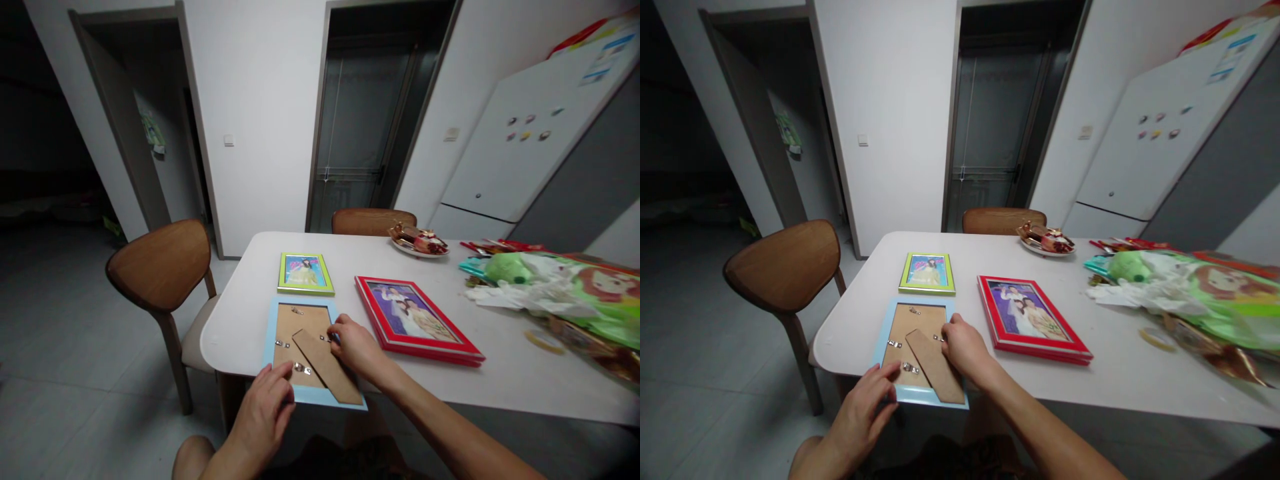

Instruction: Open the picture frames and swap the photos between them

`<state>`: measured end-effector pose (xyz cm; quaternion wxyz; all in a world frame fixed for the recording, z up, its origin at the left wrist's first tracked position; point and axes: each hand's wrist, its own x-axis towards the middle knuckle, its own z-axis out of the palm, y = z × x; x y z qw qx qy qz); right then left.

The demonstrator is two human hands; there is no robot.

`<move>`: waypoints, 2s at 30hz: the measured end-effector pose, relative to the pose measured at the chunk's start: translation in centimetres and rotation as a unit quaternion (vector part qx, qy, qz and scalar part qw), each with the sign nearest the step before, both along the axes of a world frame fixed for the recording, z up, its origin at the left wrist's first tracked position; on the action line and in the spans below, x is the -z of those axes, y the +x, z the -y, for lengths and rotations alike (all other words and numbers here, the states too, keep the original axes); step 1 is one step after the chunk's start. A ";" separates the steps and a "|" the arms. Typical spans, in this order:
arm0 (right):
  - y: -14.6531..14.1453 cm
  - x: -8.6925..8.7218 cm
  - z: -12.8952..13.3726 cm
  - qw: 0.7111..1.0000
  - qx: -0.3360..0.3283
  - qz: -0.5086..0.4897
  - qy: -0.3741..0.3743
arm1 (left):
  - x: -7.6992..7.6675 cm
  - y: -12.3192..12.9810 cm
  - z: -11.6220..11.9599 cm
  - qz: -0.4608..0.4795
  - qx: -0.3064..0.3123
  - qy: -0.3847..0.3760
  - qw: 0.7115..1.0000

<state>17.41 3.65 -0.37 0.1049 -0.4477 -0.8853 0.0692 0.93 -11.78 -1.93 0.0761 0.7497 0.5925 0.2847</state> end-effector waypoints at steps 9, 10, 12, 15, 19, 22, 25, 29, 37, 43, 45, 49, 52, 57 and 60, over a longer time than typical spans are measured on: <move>-0.5 -0.7 0.2 0.998 0.011 0.024 0.053 | 0.6 -0.5 -0.3 0.004 -0.015 0.006 1.000; -0.6 -0.8 0.7 0.998 -0.010 0.006 0.059 | 0.6 -0.6 -0.4 -0.001 -0.027 0.006 1.000; -1.0 -0.8 1.8 0.995 -0.084 -0.035 0.047 | 0.6 -0.6 -0.6 -0.006 -0.042 0.006 0.999; -2.3 -0.5 3.4 0.982 -0.174 -0.078 0.003 | 0.6 -0.5 -0.9 -0.010 -0.046 0.011 0.999; -4.1 -0.1 4.1 0.984 -0.153 -0.088 0.007 | 0.6 0.0 -0.8 -0.018 -0.048 0.020 0.998; -5.2 -0.1 3.5 0.988 -0.127 -0.085 0.000 | 0.5 0.4 -0.7 -0.024 -0.054 0.024 0.998; -6.5 -0.2 2.6 0.991 -0.112 -0.078 0.003 | 0.5 0.7 -0.6 -0.029 -0.062 0.027 0.997; -7.8 0.4 1.8 0.990 -0.109 -0.086 0.017 | 0.5 0.8 -0.7 -0.023 -0.066 0.032 0.997; -9.2 1.7 1.7 0.993 -0.064 -0.097 0.036 | 0.3 1.0 -1.0 -0.004 -0.075 0.038 0.997; -8.2 1.1 -0.3 0.992 -0.048 -0.116 0.033 | 0.4 1.6 -1.0 0.006 -0.077 0.045 0.996; -7.7 1.0 -1.5 0.992 -0.022 -0.118 0.036 | 0.4 1.9 -1.1 0.013 -0.076 0.044 0.996; -7.5 1.0 -3.2 0.993 0.016 -0.111 0.026 | 0.3 2.2 -1.5 0.018 -0.069 0.039 0.997; -7.2 0.5 -3.1 0.993 0.022 -0.118 0.017 | 0.4 2.1 -1.7 0.021 -0.067 0.033 0.997; -3.6 -0.7 -0.3 0.990 -0.033 -0.132 -0.031 | 0.7 1.9 -2.0 0.026 -0.062 0.034 0.997; -1.0 -0.8 1.4 0.994 -0.036 -0.093 -0.033 | 0.8 1.9 -2.0 0.026 -0.063 0.035 0.997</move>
